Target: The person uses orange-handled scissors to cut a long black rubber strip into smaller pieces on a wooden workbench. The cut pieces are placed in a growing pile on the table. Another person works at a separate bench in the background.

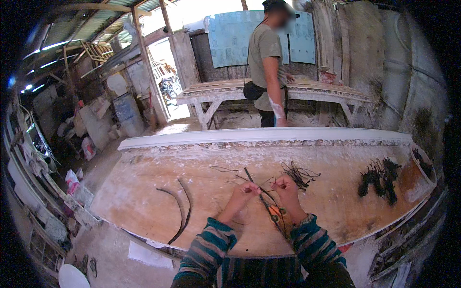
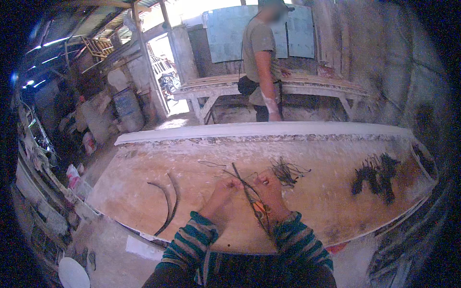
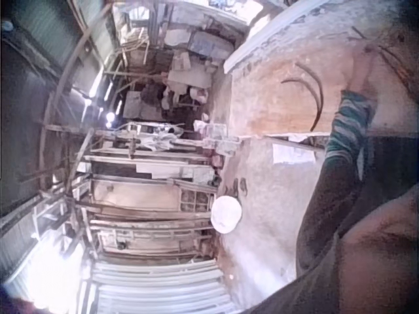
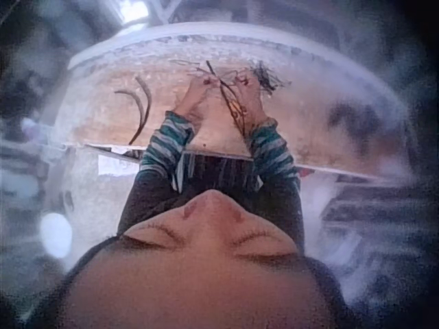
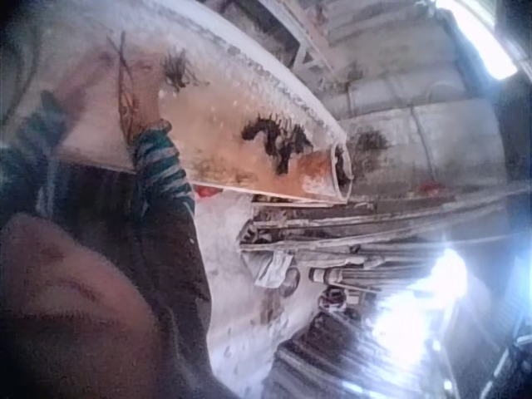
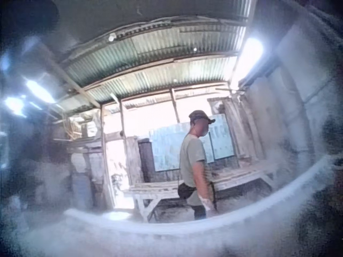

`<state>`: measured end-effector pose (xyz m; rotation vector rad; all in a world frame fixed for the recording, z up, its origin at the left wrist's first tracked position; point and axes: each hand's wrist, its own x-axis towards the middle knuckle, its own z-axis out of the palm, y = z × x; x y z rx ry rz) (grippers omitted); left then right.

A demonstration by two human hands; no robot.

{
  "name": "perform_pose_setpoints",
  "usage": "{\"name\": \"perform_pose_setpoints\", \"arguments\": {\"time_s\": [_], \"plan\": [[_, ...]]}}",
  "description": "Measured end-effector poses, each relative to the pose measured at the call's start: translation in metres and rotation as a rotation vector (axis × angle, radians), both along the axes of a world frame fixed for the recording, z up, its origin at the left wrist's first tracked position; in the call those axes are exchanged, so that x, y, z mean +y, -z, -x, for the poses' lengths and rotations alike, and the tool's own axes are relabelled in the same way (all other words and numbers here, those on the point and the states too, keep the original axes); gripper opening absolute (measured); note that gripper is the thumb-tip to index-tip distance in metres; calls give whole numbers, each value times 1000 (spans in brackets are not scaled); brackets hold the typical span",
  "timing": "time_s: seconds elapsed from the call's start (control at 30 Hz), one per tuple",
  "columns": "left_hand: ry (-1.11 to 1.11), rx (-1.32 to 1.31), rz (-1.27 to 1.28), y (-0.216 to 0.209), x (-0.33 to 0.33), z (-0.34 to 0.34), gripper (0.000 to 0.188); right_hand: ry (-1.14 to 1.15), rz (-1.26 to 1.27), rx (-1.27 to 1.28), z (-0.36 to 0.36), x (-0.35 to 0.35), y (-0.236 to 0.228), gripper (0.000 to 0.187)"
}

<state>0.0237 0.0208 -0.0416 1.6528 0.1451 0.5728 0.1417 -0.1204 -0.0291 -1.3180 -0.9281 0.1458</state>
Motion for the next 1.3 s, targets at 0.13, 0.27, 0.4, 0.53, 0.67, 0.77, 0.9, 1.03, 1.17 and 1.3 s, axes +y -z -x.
{"name": "perform_pose_setpoints", "arguments": {"time_s": [0.13,0.27,0.4,0.53,0.67,0.77,0.9,1.03,1.17,1.3], "plan": [[228,51,89,-7,-22,3,7,220,62,4,-14,0,12,15],[272,20,-48,-16,-37,6,9,367,89,2,-26,2,22,12],[264,56,-145,-25,-42,6,13,386,85,-38,-27,0,17,6],[463,154,89,-32,-59,11,16,298,12,31,-16,2,15,9],[542,172,151,-28,-62,10,16,198,30,-12,-19,0,10,19],[519,202,399,-20,-63,11,18,196,73,69,-10,-4,-4,17],[294,274,575,-39,-73,17,22,372,143,-5,-18,-2,12,12],[55,-16,455,-32,-38,10,13,493,181,-230,-31,-3,18,9],[-176,90,293,-23,4,13,15,325,219,-186,-21,-1,18,10],[-333,29,362,-16,19,13,15,134,402,-360,14,-5,-12,14]]}}
